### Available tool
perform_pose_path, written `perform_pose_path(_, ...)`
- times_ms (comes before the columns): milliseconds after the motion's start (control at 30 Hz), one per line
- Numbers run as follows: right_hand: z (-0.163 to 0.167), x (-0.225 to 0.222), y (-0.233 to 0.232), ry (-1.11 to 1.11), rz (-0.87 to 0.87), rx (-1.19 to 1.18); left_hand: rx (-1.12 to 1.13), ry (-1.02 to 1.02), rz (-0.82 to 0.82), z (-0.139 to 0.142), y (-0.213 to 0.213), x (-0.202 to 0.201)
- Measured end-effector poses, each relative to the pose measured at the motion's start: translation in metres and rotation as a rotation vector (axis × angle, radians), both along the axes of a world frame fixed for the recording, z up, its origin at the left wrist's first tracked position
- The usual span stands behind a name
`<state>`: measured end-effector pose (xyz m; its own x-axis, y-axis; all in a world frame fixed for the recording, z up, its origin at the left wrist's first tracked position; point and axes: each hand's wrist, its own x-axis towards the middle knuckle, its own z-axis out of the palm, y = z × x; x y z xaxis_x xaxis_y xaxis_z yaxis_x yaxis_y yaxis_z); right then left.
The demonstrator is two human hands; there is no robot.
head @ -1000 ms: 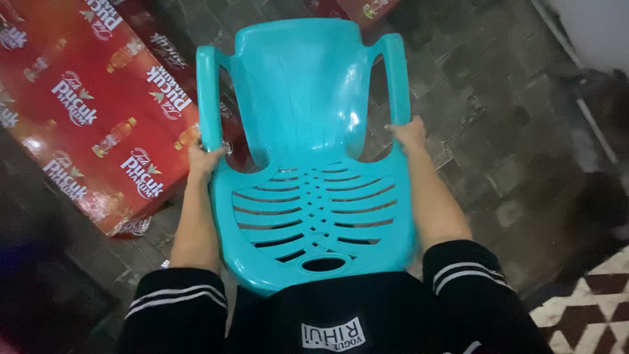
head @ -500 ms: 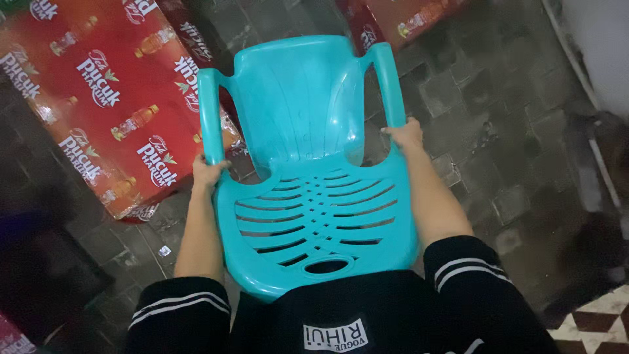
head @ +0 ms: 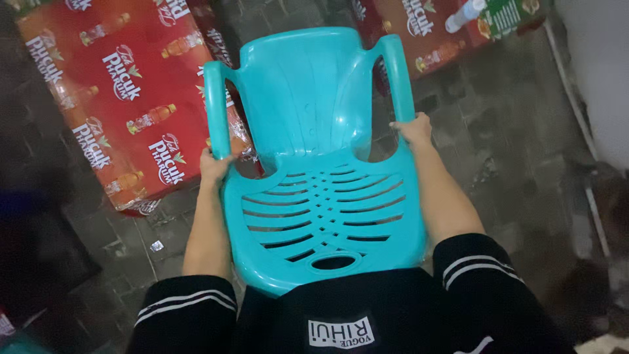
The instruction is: The person lifts and repositions a large red cardboard box against a brick wall, then moves a teal plastic chair to sit on it. They continue to adjust the box and chair positions, then pick up two small bottles and place them on the box.
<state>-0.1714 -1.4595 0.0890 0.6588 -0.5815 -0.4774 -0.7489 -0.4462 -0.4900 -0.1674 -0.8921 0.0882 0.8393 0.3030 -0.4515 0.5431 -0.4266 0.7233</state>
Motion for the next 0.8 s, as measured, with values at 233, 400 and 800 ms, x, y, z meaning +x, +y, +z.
perform_pose_path(233, -0.018, 0.092, -0.036, -0.013, 0.087, -0.028, 0.133, -0.030, 0.079, 0.016, -0.038, 0.029)
perform_pose_path(400, -0.020, 0.166, -0.061, -0.056, 0.246, -0.044, 0.259, -0.056, 0.074, 0.022, -0.073, 0.052)
perform_pose_path(800, -0.025, 0.261, -0.063, -0.038, 0.343, 0.034, 0.357, 0.063, 0.146, 0.027, -0.098, 0.089)
